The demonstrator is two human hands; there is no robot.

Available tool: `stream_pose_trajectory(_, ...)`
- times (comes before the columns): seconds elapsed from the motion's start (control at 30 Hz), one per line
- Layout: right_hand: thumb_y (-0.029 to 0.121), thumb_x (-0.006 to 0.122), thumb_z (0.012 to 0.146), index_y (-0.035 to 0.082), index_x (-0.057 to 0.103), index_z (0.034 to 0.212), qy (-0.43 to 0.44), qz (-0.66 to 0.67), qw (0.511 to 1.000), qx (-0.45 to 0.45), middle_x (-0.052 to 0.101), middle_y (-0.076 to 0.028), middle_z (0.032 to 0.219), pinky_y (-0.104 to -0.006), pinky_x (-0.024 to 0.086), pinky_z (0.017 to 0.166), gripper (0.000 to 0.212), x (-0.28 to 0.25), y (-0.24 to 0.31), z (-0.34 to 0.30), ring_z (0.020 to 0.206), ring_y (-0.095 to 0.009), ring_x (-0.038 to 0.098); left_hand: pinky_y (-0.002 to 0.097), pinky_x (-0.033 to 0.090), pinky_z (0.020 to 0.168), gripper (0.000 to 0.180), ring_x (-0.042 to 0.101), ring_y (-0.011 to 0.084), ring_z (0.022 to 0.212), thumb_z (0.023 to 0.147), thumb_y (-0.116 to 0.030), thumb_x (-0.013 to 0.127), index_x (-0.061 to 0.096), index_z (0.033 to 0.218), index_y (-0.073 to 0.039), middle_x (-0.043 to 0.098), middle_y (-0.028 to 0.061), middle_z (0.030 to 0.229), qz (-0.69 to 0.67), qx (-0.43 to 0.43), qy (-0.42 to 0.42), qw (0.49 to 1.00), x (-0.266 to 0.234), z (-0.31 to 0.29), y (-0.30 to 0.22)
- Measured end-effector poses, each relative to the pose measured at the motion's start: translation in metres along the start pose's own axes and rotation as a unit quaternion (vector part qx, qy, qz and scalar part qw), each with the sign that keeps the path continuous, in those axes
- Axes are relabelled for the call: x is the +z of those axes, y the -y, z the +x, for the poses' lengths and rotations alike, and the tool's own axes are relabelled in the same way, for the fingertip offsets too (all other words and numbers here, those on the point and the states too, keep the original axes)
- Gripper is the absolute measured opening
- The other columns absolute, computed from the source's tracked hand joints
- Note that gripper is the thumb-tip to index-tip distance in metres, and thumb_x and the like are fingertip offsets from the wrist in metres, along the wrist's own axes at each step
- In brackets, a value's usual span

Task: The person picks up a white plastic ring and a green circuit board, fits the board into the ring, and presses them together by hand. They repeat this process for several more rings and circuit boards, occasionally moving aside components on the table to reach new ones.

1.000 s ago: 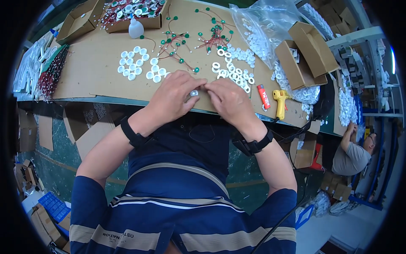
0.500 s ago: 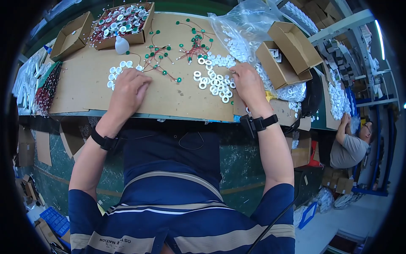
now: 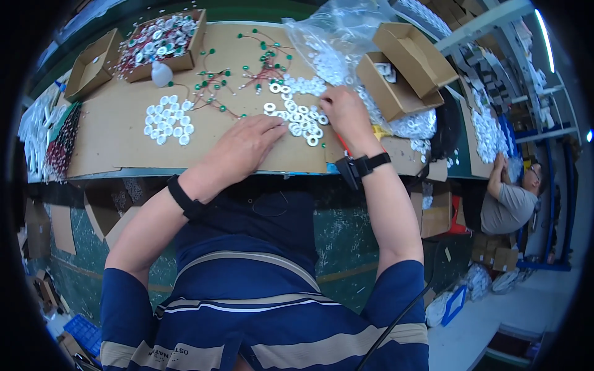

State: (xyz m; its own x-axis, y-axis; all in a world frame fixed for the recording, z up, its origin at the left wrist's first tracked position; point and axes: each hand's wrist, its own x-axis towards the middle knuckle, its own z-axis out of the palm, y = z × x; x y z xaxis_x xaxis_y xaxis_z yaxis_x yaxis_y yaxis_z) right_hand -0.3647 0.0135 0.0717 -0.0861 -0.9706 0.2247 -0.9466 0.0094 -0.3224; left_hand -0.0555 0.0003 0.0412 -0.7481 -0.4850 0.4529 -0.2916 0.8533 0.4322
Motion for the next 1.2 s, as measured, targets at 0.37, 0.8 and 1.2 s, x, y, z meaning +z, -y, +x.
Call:
stream_pose_trajectory(0.37, 0.019, 0.083, 0.102, 0.003, 0.087, 0.113, -0.031, 0.055, 0.998, -0.021, 0.083, -0.019, 0.109, -0.0464, 0.063, 0.092, 0.019, -0.015, 0.043, -0.029, 0.102, -0.039, 0.081, 0.0471, 0.059, 0.11, 0.033, 0.071, 0.0348, 0.126, 0.101, -0.005, 0.069, 0.08, 0.132, -0.005, 0.074, 0.0136, 0.125, 0.018, -0.017, 0.027, 0.999, -0.009, -0.014, 0.003)
stream_pose_trajectory(0.8, 0.004, 0.087, 0.095, 0.004, 0.084, 0.109, 0.02, 0.15, 0.967, -0.207, 0.082, -0.012, 0.106, -0.0438, 0.064, 0.092, 0.015, 0.026, 0.082, -0.082, 0.104, -0.034, 0.079, 0.0491, 0.061, 0.097, 0.029, 0.074, 0.0387, 0.11, 0.095, 0.002, 0.08, 0.082, 0.124, -0.003, 0.076, 0.0154, 0.117, -0.072, -0.033, -0.042, 0.996, -0.031, -0.047, 0.014)
stream_pose_trajectory(1.2, 0.006, 0.085, 0.097, 0.003, 0.084, 0.112, 0.052, 0.118, 0.978, -0.163, 0.08, -0.014, 0.109, -0.0454, 0.063, 0.093, 0.016, 0.024, 0.097, -0.081, 0.106, -0.036, 0.078, 0.0457, 0.063, 0.093, 0.039, 0.076, 0.0362, 0.109, 0.095, 0.002, 0.086, 0.082, 0.132, -0.007, 0.078, 0.0137, 0.115, -0.099, -0.049, -0.07, 0.991, -0.028, -0.054, 0.021)
